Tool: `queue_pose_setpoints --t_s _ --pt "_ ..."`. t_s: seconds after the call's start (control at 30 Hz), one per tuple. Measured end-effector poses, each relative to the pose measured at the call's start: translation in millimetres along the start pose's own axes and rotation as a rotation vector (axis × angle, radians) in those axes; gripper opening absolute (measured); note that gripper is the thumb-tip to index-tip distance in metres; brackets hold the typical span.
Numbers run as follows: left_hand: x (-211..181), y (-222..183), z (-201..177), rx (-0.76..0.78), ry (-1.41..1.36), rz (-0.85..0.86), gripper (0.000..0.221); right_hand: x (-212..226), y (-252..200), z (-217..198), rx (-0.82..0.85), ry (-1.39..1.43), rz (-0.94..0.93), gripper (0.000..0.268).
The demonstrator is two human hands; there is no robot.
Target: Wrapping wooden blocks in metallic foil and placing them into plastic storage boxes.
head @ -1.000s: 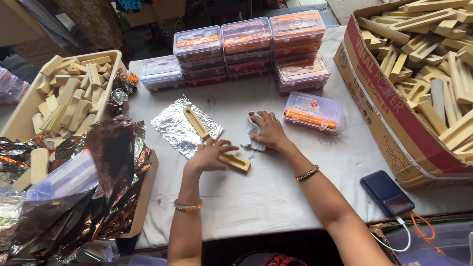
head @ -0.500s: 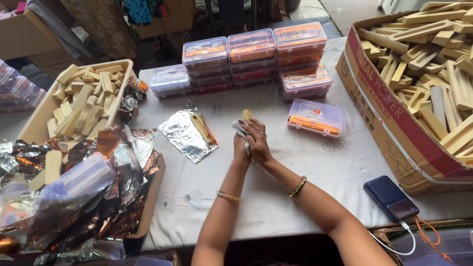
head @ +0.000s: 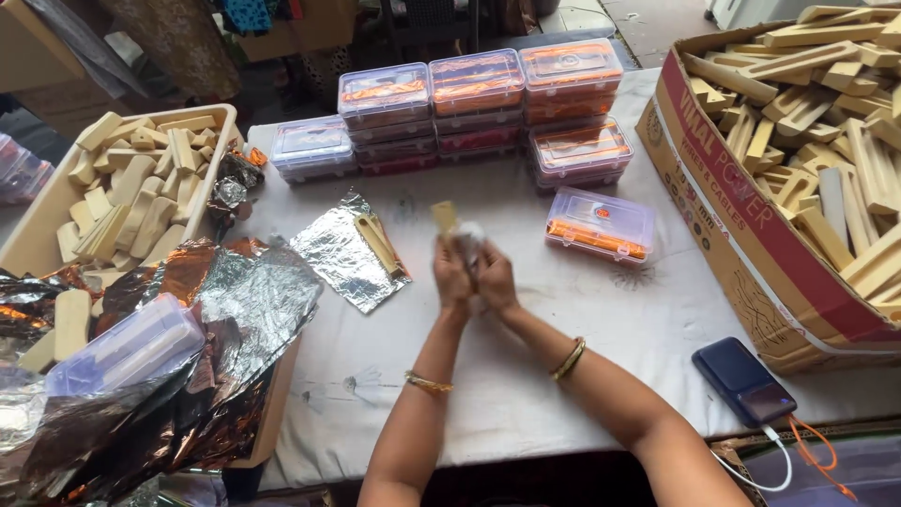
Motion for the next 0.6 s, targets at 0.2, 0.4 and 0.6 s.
queue_pose_setpoints --t_s 0.2,0.4,0.6 --pt "-66.9 -4.9 -7.8 -0.178 -0.023 0.016 0.055 78.0 -45.4 36.6 0.195 -0.116 -0.193 0.051" --pt "57.1 -11.4 7.2 0.189 0.104 -0.128 0.041 67.5 7.0 -23.0 -0.062 0.171 -0.142 0.05" --pt "37.7 -20.8 22.2 0.255 0.097 -0.336 0.033 9.3 15.9 -38.1 -0.111 0.445 0.02 0.041"
Point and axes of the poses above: each hand's wrist, its own y-axis towards the middle knuckle, its own z-axis out of the palm, x = y × z, the point moved 5 cm from there along y, towards the middle knuckle, and after that the axes turned 2 degrees about x, right-handed, at the moved point
